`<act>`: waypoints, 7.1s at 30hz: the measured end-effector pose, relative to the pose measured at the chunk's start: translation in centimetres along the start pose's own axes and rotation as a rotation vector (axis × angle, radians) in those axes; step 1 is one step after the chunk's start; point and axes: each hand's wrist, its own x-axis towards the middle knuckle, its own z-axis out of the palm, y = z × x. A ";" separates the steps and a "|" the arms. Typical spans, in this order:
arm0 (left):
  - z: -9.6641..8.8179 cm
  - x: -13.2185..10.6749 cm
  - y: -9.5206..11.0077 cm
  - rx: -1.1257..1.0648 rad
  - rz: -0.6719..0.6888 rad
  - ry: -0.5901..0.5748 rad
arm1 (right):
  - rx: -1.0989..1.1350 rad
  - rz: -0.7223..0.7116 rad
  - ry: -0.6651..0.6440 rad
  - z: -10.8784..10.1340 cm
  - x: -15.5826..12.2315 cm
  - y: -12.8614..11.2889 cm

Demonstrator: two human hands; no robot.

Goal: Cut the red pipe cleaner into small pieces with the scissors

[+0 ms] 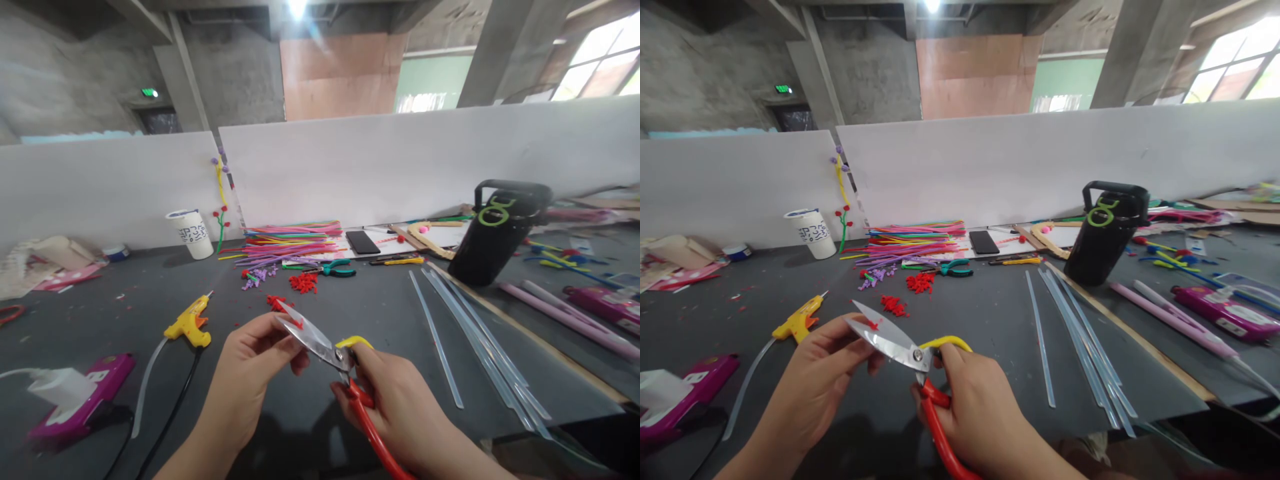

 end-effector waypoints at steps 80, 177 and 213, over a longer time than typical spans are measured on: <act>0.7 0.0 -0.4 0.025 0.081 0.097 | 0.016 0.074 0.065 -0.4 -0.1 0.4; 1.7 0.5 -1.6 0.214 -0.413 -0.317 | 0.874 0.275 -0.274 -1.4 2.3 0.0; 0.2 0.2 -0.8 -0.014 -0.001 0.095 | -0.123 0.019 0.075 -0.9 0.5 0.9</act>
